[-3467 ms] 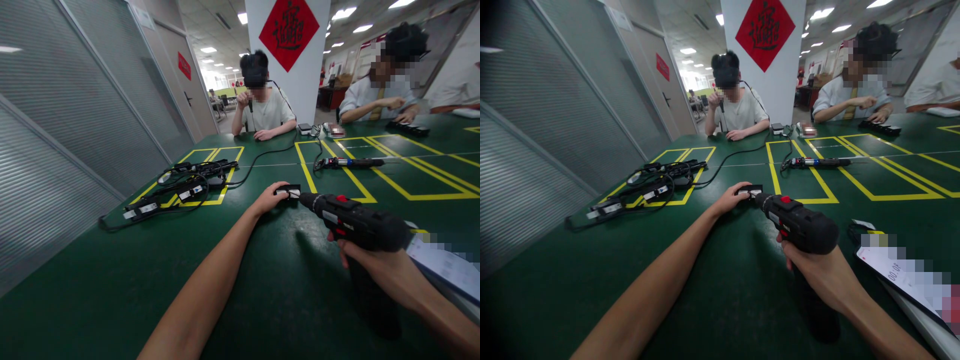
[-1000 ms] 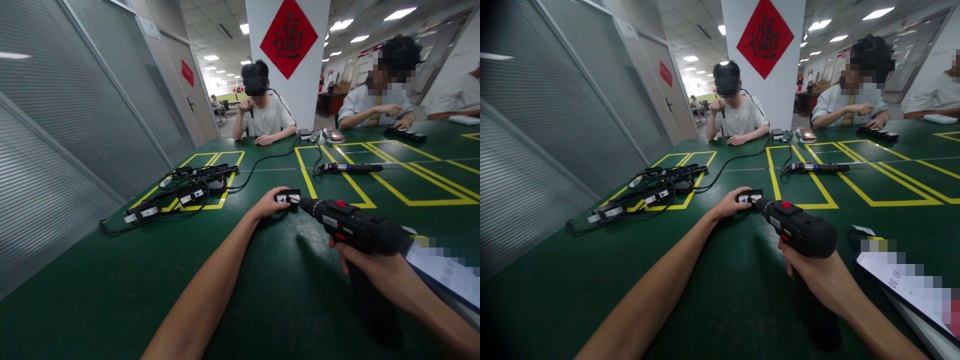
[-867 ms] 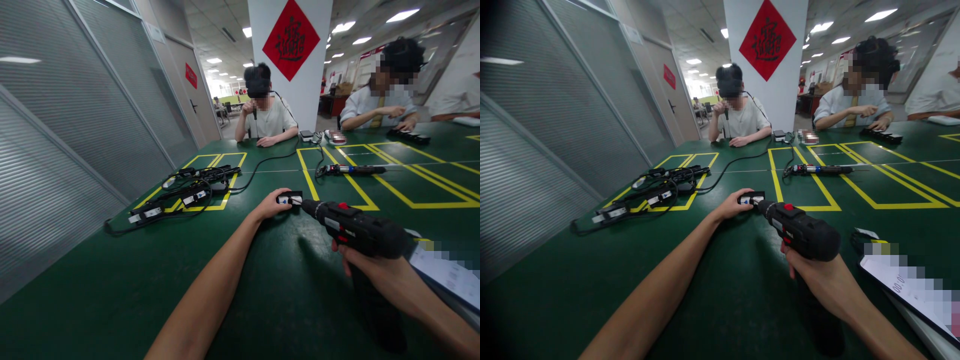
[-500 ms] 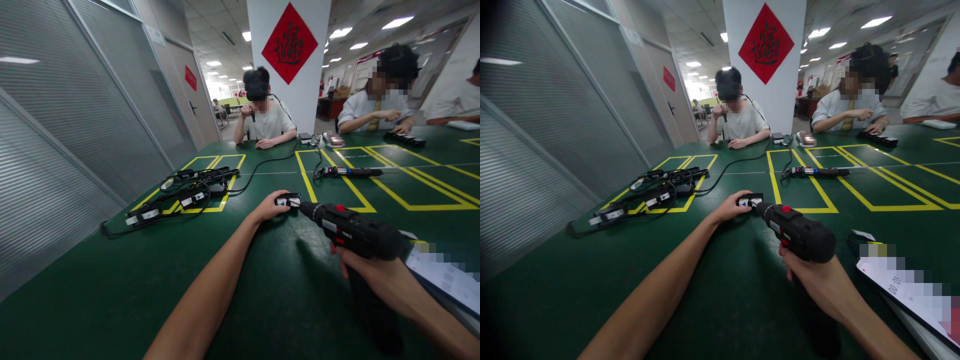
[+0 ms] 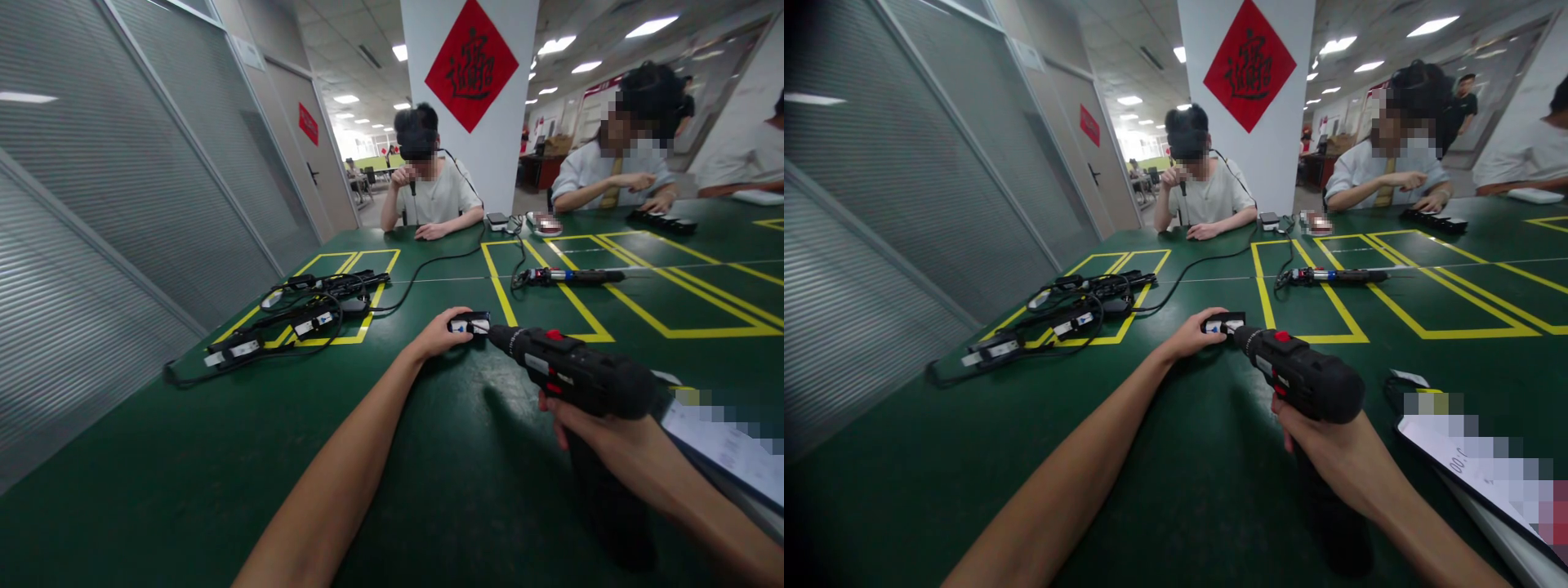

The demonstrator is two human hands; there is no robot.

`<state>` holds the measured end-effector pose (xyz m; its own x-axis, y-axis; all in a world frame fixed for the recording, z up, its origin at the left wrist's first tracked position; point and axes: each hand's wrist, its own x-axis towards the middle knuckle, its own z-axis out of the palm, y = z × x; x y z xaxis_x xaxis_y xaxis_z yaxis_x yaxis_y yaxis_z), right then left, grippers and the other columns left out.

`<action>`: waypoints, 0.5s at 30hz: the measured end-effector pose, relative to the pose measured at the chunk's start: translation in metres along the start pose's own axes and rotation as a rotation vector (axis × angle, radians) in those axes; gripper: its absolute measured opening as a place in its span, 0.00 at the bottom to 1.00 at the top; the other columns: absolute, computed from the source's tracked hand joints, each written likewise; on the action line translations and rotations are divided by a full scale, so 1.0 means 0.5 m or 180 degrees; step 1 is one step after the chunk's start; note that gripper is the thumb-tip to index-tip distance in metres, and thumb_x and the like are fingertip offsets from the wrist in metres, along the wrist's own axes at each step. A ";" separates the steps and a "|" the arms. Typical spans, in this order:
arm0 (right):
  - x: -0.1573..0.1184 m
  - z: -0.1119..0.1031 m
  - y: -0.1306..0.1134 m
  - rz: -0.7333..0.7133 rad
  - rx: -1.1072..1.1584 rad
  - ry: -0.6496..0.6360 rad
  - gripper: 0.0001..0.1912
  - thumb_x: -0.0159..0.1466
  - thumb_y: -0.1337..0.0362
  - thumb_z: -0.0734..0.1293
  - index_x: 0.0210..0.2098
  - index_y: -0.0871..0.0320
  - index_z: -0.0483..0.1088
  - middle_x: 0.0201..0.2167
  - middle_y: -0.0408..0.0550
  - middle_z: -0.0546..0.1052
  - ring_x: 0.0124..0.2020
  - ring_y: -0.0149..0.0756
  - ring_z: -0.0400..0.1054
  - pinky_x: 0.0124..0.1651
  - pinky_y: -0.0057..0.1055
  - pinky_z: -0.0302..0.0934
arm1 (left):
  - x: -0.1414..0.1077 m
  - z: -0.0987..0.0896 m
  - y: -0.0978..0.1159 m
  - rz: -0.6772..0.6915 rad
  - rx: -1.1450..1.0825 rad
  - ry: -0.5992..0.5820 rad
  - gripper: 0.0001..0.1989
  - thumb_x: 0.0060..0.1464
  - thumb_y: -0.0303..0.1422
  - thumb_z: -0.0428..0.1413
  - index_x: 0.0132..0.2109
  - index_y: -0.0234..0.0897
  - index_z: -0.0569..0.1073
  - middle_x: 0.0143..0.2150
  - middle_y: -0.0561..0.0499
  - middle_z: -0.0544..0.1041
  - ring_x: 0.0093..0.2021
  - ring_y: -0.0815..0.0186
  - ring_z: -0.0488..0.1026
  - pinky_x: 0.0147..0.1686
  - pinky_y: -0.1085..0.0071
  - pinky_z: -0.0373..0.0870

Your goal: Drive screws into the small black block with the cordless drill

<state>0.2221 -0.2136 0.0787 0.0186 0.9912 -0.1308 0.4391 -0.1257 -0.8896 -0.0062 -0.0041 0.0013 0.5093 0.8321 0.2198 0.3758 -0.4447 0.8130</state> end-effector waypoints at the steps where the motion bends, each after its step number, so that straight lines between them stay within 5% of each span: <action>1: 0.000 0.001 0.001 0.0005 -0.0031 0.0016 0.15 0.59 0.53 0.65 0.20 0.54 0.69 0.23 0.45 0.75 0.26 0.38 0.68 0.29 0.34 0.60 | -0.001 0.000 0.002 -0.0001 -0.0006 -0.0007 0.30 0.46 0.35 0.59 0.57 0.36 0.66 0.51 0.46 0.72 0.44 0.62 0.71 0.46 0.65 0.68; 15: 0.005 -0.008 0.013 0.0024 -0.0214 -0.0156 0.13 0.62 0.53 0.62 0.31 0.53 0.73 0.26 0.45 0.77 0.32 0.41 0.71 0.31 0.33 0.61 | -0.001 0.000 -0.002 0.0031 0.0062 0.0038 0.29 0.46 0.34 0.59 0.57 0.36 0.66 0.54 0.45 0.70 0.48 0.61 0.69 0.50 0.65 0.66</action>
<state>0.2285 -0.2118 0.0742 -0.0212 0.9868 -0.1603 0.4983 -0.1286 -0.8574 -0.0066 -0.0039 0.0003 0.5037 0.8315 0.2342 0.3858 -0.4591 0.8002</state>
